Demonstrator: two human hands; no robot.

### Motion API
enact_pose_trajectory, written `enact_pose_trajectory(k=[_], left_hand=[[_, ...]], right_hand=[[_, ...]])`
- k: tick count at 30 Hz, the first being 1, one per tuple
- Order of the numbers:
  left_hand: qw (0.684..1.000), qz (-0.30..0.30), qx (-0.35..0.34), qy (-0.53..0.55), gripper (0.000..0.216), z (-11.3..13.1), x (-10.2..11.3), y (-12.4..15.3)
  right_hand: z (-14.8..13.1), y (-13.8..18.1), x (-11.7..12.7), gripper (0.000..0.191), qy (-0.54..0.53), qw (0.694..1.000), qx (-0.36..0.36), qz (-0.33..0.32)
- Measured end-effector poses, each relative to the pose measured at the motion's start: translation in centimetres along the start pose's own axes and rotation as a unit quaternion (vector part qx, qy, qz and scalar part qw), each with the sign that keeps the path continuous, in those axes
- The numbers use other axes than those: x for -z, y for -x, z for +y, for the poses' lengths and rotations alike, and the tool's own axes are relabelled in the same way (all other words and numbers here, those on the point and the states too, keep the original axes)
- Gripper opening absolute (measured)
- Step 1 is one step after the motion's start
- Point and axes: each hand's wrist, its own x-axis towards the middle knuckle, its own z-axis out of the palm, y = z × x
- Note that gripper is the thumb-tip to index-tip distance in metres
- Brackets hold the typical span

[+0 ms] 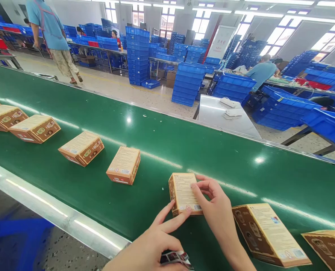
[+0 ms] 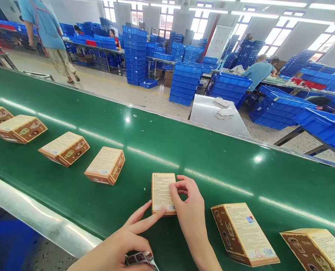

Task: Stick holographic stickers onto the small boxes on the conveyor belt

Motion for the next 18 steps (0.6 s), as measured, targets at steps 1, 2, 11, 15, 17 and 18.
enact_pose_trajectory(k=[1, 2, 11, 15, 17, 18], left_hand=[[1.0, -0.004, -0.005, -0.002, 0.003, -0.1, -0.1, -0.2], [1.0, -0.006, -0.01, -0.006, 0.004, -0.2, -0.3, -0.4], [0.989, 0.114, 0.046, 0.083, 0.016, -0.6, -1.1, 0.6], [0.965, 0.179, 0.148, 0.124, 0.037, -0.4, -1.1, 1.6], [0.96, 0.176, 0.137, 0.168, 0.038, -0.3, -1.2, 1.6], [0.959, 0.18, 0.128, 0.18, 0.039, -0.3, -1.3, 1.5]], right_hand=[[-0.1, 0.0, 0.1, 0.038, 0.023, 1.0, 0.009, 0.011], [-0.1, 0.0, 0.2, 0.037, 0.041, 0.999, 0.011, 0.021], [-0.4, -0.9, 3.8, 0.029, 0.136, 0.988, 0.055, 0.052], [-2.4, 2.2, 4.4, 0.014, 0.179, 0.942, 0.279, -0.048], [-3.1, 3.9, 3.7, 0.013, 0.19, 0.899, 0.377, -0.113], [-3.3, 4.5, 3.1, 0.013, 0.197, 0.882, 0.41, -0.124]])
